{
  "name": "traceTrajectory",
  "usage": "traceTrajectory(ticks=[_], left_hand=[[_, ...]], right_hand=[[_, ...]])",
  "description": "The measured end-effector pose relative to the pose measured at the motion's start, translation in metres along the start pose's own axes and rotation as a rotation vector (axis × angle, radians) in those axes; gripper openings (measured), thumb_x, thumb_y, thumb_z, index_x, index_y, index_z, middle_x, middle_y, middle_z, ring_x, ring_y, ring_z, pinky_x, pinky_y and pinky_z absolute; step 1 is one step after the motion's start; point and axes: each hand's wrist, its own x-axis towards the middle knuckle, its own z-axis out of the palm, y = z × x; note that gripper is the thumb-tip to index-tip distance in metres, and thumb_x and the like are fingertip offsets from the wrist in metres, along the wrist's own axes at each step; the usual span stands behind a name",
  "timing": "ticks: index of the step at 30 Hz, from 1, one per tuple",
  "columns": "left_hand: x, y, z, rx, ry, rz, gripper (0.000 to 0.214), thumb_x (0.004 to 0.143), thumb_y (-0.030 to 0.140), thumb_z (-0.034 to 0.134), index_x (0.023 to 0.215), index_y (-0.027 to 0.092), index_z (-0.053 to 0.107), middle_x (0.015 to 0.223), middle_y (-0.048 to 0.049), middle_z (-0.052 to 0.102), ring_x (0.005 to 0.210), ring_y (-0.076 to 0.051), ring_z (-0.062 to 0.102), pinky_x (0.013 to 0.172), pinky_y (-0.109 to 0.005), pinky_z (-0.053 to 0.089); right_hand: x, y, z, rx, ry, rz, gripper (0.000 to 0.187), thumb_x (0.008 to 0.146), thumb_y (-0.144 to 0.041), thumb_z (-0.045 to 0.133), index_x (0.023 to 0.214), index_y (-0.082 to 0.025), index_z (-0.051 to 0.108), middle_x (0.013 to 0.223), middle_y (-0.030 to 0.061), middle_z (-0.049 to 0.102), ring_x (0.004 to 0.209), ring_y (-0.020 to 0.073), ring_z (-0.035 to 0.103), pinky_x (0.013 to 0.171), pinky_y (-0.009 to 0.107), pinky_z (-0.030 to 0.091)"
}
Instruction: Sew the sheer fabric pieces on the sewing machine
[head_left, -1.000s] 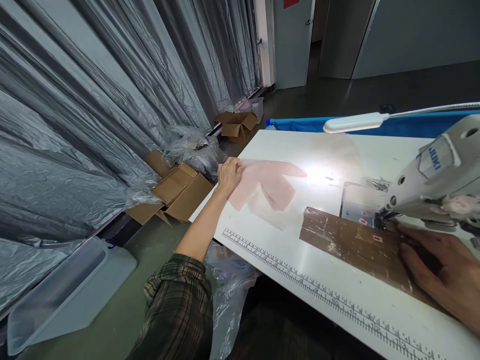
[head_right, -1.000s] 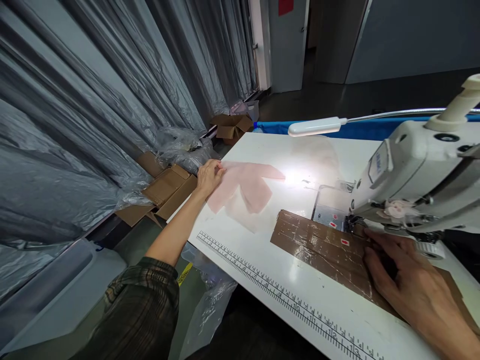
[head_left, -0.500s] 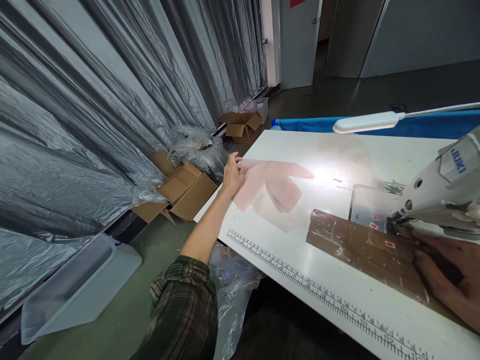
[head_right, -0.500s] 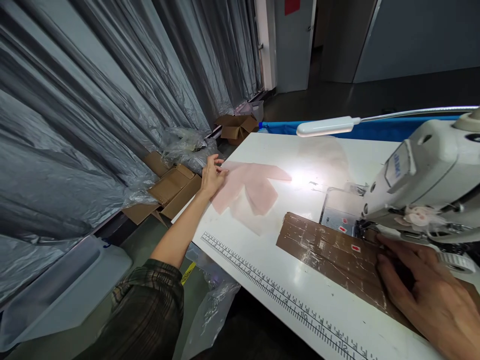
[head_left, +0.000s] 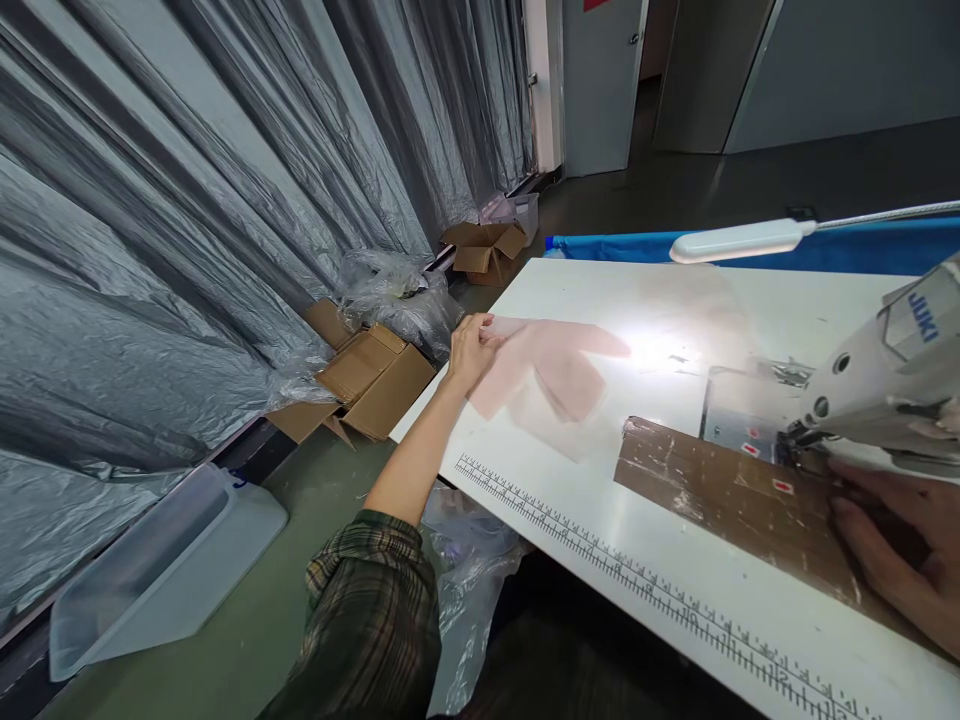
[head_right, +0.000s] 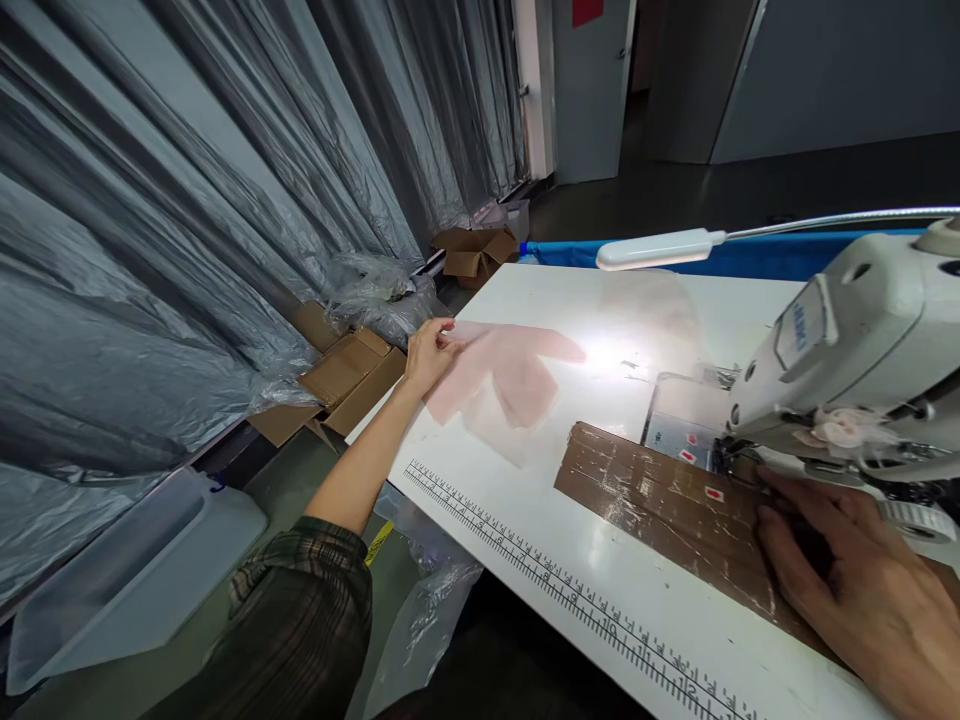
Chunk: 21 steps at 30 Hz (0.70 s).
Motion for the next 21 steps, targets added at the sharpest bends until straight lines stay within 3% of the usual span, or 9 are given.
traceTrajectory(ticks=[3,6,12,16,21], left_hand=[[0.0,-0.002,0.0,0.021,-0.004,0.033,0.016,0.088,0.02,0.067,0.102,0.02,0.075,0.117,-0.0074,0.068,0.094,-0.019,0.068,0.093,-0.032,0.055],[-0.001,-0.002,0.0,0.049,-0.013,0.067,0.017,0.091,0.02,0.063,0.101,0.022,0.078,0.121,-0.0077,0.067,0.108,-0.022,0.066,0.099,-0.034,0.053],[-0.007,0.002,-0.004,0.18,0.026,0.15,0.02,0.094,0.022,0.061,0.104,0.025,0.078,0.147,-0.009,0.052,0.134,-0.032,0.048,0.114,-0.051,0.035],[-0.009,0.005,-0.002,0.262,-0.003,0.213,0.023,0.095,0.016,0.055,0.104,0.022,0.076,0.142,-0.0119,0.055,0.128,-0.031,0.052,0.11,-0.05,0.038],[-0.006,0.001,0.002,0.229,-0.042,0.191,0.022,0.096,0.012,0.049,0.097,0.015,0.07,0.114,-0.0137,0.066,0.107,-0.025,0.062,0.1,-0.041,0.048]], right_hand=[[0.0,-0.006,-0.006,0.055,-0.039,0.009,0.046,0.087,-0.059,0.044,0.126,-0.038,0.057,0.128,0.0088,0.067,0.094,0.032,0.072,0.07,0.046,0.058],[0.0,-0.012,-0.012,0.081,-0.046,0.014,0.048,0.085,-0.06,0.044,0.125,-0.037,0.058,0.128,0.0094,0.067,0.091,0.034,0.071,0.069,0.049,0.057],[0.004,-0.027,-0.021,0.09,-0.083,0.059,0.057,0.084,-0.063,0.038,0.122,-0.029,0.063,0.128,0.0109,0.067,0.094,0.0356,0.07,0.073,0.052,0.057],[0.004,-0.031,-0.025,0.072,-0.083,0.027,0.06,0.086,-0.062,0.036,0.123,-0.025,0.065,0.127,0.0119,0.068,0.099,0.0353,0.069,0.072,0.05,0.057],[0.004,-0.025,-0.02,0.077,-0.047,-0.023,0.061,0.085,-0.063,0.037,0.125,-0.027,0.065,0.12,0.0104,0.07,0.103,0.0359,0.07,0.072,0.05,0.059]])
